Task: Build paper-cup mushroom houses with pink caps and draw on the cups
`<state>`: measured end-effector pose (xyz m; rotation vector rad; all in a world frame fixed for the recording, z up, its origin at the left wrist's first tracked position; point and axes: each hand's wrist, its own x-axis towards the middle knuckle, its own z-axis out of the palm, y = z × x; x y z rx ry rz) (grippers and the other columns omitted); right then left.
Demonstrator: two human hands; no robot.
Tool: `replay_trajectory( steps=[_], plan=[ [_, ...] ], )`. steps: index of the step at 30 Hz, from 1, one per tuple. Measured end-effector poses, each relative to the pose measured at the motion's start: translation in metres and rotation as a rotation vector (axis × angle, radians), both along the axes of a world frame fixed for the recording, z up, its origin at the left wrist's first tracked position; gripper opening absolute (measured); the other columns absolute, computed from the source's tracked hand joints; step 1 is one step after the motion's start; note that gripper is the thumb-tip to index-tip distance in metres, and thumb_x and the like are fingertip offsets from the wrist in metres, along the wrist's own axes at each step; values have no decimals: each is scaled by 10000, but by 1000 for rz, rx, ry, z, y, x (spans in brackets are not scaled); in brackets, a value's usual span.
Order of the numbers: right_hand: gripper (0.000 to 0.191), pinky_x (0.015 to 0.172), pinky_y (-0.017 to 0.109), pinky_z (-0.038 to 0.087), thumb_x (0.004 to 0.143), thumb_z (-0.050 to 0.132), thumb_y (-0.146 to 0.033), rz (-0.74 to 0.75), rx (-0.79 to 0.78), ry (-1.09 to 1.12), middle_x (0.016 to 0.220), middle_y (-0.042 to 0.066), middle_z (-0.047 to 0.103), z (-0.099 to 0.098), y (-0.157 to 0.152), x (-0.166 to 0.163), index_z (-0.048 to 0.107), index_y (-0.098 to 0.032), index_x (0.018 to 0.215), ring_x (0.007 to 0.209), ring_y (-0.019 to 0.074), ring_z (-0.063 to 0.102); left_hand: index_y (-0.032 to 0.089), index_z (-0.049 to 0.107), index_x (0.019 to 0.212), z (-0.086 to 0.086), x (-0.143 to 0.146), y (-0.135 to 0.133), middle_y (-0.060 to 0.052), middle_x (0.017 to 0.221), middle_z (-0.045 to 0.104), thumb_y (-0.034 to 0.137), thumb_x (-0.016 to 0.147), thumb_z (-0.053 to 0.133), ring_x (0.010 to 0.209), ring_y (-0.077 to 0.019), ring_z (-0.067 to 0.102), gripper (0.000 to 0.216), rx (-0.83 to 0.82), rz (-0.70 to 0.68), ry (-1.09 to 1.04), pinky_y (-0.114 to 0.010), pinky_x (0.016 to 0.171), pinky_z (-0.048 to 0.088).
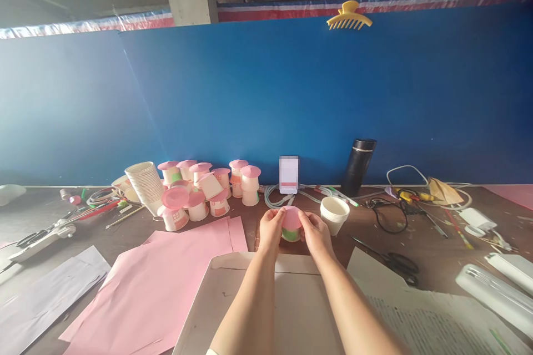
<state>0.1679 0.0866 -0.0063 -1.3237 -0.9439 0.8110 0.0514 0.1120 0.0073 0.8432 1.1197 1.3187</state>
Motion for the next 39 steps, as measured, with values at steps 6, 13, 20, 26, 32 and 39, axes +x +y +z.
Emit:
replay_trajectory(
  steps=[6, 13, 20, 26, 32, 39],
  plan=[
    [685, 497, 299, 408, 722, 660, -792, 2, -7, 18, 582, 15, 608, 5, -5, -1, 749, -158, 967, 540, 196, 545, 153, 683, 779, 2, 0, -1, -6, 661, 607, 527, 621, 828, 572, -91, 476, 431, -7, 4, -9, -217, 557, 382],
    [654, 456, 303, 431, 800, 589, -738, -61, -66, 111, 614, 24, 620, -5, 3, 5, 726, -173, 1099, 506, 192, 543, 159, 697, 785, 1, -1, -1, -26, 692, 620, 572, 609, 817, 605, -111, 489, 465, -1, 10, 29, -224, 557, 371],
    [685, 460, 305, 480, 807, 584, -588, -143, -57, 202, 850, 85, 696, -16, 13, 13, 643, -131, 1313, 553, 177, 559, 157, 690, 791, -4, -3, 2, -16, 704, 613, 599, 623, 804, 617, -108, 476, 487, 17, 6, 89, -228, 575, 364],
    [655, 473, 312, 513, 804, 578, -523, -190, -63, 242, 1043, 122, 718, -16, 14, 21, 620, -175, 1358, 610, 188, 601, 161, 689, 782, -7, -3, 4, -22, 716, 628, 576, 650, 802, 624, -114, 489, 450, 17, 1, 111, -233, 581, 362],
    [594, 478, 308, 525, 785, 608, -526, -205, -85, 277, 1041, 112, 738, -18, 14, 21, 660, -198, 1277, 644, 203, 637, 160, 709, 798, -4, -2, 3, -27, 716, 634, 570, 631, 816, 621, -117, 495, 455, -2, 8, 90, -234, 572, 364],
    [463, 467, 282, 510, 752, 651, -491, -203, -122, 332, 855, 73, 740, -21, 16, 22, 675, -204, 1116, 573, 173, 614, 155, 702, 786, 2, -1, 0, -20, 702, 621, 562, 622, 825, 613, -106, 478, 455, -6, 7, 50, -227, 571, 366]
  ],
)
